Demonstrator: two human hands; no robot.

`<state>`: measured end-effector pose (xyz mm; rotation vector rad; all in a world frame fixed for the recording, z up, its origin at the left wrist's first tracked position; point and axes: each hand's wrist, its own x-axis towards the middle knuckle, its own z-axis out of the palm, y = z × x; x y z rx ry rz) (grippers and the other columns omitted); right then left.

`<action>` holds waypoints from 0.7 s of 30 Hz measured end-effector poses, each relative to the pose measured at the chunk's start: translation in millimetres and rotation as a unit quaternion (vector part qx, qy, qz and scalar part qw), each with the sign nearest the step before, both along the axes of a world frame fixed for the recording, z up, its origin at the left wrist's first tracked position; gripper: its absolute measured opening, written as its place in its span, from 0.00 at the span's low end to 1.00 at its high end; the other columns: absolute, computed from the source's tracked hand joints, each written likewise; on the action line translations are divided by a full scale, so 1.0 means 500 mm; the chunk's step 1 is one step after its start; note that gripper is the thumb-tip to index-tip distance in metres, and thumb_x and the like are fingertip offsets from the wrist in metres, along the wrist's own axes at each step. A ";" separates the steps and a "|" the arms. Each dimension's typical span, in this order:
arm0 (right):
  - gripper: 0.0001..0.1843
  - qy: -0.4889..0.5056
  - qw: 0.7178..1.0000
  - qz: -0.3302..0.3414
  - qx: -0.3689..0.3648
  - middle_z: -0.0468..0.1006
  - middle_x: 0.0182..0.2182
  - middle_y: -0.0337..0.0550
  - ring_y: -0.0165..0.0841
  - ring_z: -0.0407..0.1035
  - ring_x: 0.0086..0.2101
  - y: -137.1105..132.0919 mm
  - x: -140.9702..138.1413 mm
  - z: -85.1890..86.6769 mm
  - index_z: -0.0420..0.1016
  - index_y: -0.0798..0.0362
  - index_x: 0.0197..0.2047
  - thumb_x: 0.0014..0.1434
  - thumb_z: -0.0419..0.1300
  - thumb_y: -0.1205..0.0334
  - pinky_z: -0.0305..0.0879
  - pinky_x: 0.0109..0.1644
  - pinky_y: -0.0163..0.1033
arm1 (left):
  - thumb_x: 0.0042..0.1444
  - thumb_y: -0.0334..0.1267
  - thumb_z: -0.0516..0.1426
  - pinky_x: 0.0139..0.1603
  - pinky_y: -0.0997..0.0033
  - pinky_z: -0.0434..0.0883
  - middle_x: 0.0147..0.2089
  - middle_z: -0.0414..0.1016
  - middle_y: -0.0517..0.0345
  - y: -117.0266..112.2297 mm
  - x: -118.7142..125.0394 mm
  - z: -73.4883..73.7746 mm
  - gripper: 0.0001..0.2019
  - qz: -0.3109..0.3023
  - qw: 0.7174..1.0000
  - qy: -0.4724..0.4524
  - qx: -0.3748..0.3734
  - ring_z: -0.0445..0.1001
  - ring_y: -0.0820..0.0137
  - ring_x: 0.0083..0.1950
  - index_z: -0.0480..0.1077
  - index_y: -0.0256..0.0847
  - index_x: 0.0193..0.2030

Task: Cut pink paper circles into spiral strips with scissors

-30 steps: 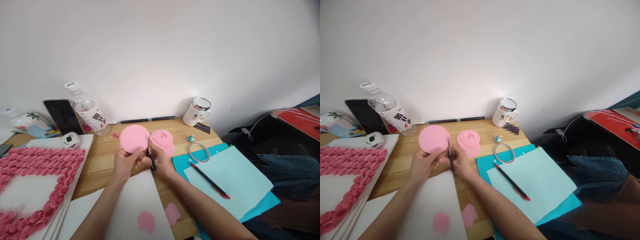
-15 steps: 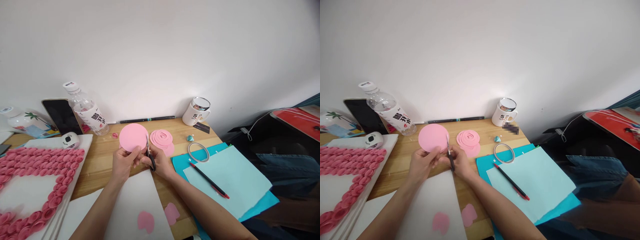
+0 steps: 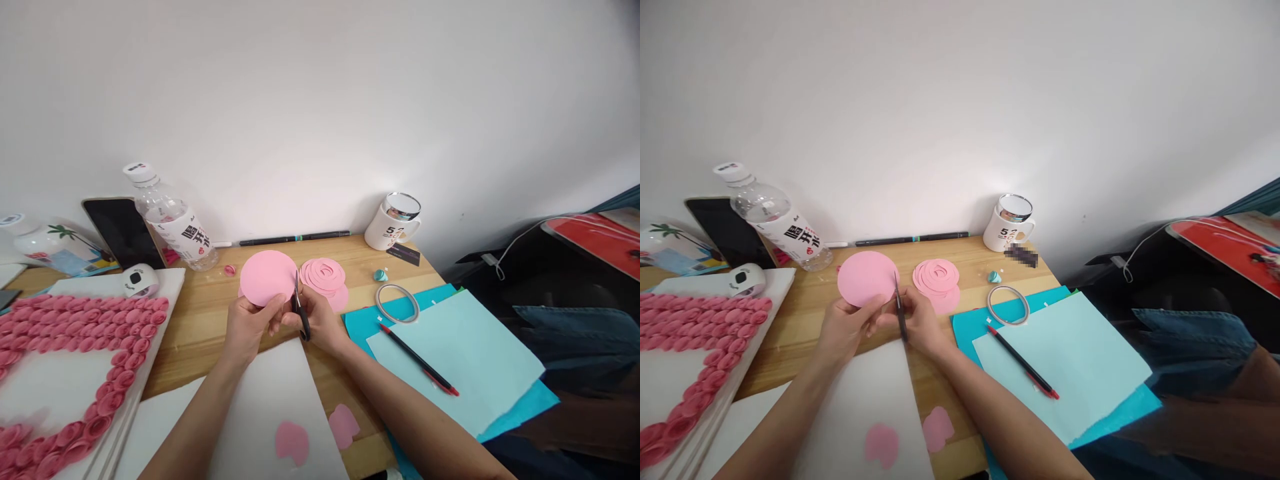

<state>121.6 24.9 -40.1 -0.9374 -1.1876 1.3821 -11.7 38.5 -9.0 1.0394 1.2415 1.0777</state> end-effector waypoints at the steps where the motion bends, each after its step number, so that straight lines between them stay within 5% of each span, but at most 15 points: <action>1: 0.27 -0.003 1.000 -0.004 0.000 0.71 0.23 0.39 0.32 0.64 0.26 0.000 0.001 0.000 0.65 0.52 0.32 0.39 0.70 0.42 0.60 0.29 0.36 | 0.41 0.40 0.63 0.12 0.77 0.57 0.11 0.63 0.63 0.000 0.000 0.001 0.14 -0.001 1.000 0.005 0.002 0.58 0.79 0.12 0.66 0.36 0.14; 21: 0.26 0.011 1.000 0.003 -0.023 0.60 0.19 0.30 0.23 0.50 0.21 -0.001 0.001 0.013 0.65 0.54 0.31 0.40 0.70 0.45 0.46 0.23 0.31 | 0.43 0.39 0.62 0.14 0.78 0.56 0.12 0.62 0.65 0.002 -0.004 -0.001 0.11 -0.003 1.000 -0.022 0.014 0.57 0.80 0.13 0.68 0.36 0.18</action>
